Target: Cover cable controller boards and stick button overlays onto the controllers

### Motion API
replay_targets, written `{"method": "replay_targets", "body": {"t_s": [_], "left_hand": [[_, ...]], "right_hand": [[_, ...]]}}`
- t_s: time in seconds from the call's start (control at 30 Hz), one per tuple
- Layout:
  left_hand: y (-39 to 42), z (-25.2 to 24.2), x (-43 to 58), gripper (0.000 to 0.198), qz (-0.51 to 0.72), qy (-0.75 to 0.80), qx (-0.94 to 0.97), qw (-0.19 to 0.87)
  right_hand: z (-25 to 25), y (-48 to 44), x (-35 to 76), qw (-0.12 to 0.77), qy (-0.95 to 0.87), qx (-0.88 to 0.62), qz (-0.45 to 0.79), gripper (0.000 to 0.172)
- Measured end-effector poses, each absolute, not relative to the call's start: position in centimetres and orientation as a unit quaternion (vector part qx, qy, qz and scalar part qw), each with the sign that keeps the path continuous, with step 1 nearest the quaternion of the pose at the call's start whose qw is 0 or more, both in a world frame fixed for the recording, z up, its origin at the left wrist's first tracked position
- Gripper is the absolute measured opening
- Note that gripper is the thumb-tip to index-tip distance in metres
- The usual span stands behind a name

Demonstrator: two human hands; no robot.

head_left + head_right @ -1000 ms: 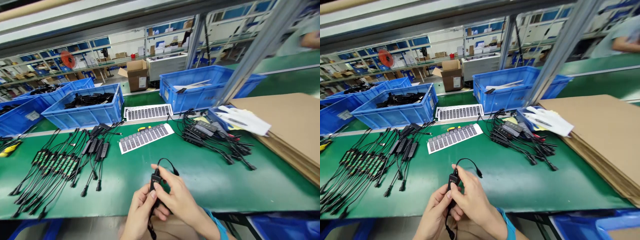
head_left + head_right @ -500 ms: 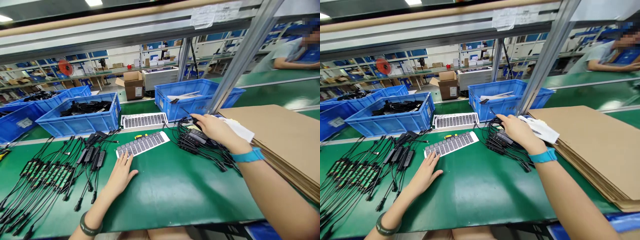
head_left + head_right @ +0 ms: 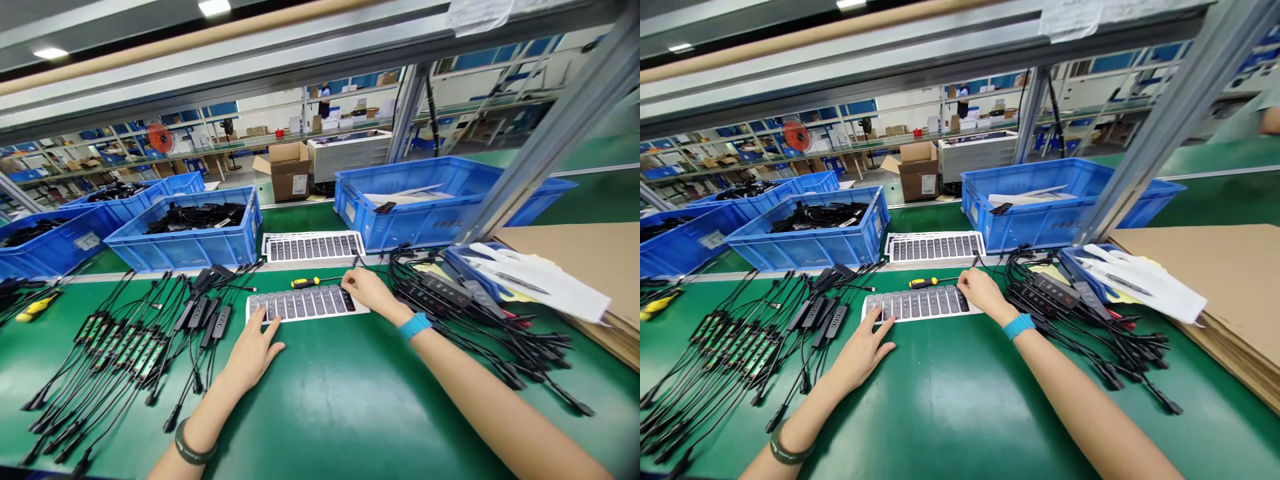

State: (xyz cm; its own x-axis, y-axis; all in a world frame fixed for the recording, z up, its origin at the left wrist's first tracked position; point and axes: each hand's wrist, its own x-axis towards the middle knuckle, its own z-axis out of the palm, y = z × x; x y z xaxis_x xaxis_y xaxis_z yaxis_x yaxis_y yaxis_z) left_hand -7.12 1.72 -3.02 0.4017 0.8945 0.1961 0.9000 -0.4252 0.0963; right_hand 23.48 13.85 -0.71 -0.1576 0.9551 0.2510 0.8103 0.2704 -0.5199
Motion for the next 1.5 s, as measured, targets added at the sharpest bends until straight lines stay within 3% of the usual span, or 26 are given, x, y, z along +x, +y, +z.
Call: {"method": "replay_targets", "body": {"t_s": [0.1, 0.23, 0.43, 0.7, 0.9, 0.97, 1.07, 1.13, 1.2, 1.3, 1.5], "left_hand": [[1.4, -2.6, -6.5, 0.051, -0.091, -0.542, -0.835, 0.025], [1.0, -1.3, -5.9, 0.055, -0.067, -0.575, -0.815, 0.038], [0.9, 0.7, -8.8, 0.031, -0.055, -0.750, -0.651, 0.107], [0.0, 1.1, -11.7, 0.013, -0.082, -0.777, -0.616, 0.100], [-3.4, 3.6, -13.0, 0.033, -0.206, -0.797, -0.562, 0.081], [-5.3, 4.5, -12.9, 0.040, -0.315, -0.780, -0.540, 0.004], [-8.2, 4.9, -11.0, 0.054, -0.529, -0.665, -0.443, -0.287], [-10.0, 4.5, -8.9, 0.056, -0.598, -0.561, -0.330, -0.468], [-11.5, 3.8, -6.6, 0.058, -0.606, -0.485, -0.234, -0.585], [-13.2, 2.5, -3.8, 0.066, -0.570, -0.441, -0.190, -0.667], [-15.1, 1.0, -1.2, 0.077, -0.560, -0.413, -0.235, -0.679]], "right_hand": [[-0.8, 13.2, 24.6, 0.370, -0.694, -0.590, 0.183, 0.008], [0.4, 11.8, 26.4, 0.513, -0.572, -0.595, 0.235, 0.029], [2.4, 8.8, 25.2, 0.663, -0.376, -0.524, 0.380, 0.040], [2.3, 4.8, 21.7, 0.574, -0.497, -0.478, 0.442, 0.035], [3.2, 1.0, 20.6, 0.532, -0.547, -0.452, 0.461, 0.032], [3.3, -0.4, 20.0, 0.525, -0.553, -0.434, 0.481, 0.030], [3.2, -2.4, 18.7, 0.518, -0.549, -0.403, 0.517, 0.026], [3.0, -3.5, 17.8, 0.518, -0.538, -0.384, 0.543, 0.025], [2.7, -4.3, 16.8, 0.512, -0.526, -0.369, 0.570, 0.024], [2.3, -5.1, 15.5, 0.492, -0.525, -0.358, 0.595, 0.026], [2.8, -6.4, 13.5, 0.426, -0.545, -0.376, 0.617, 0.035]]}}
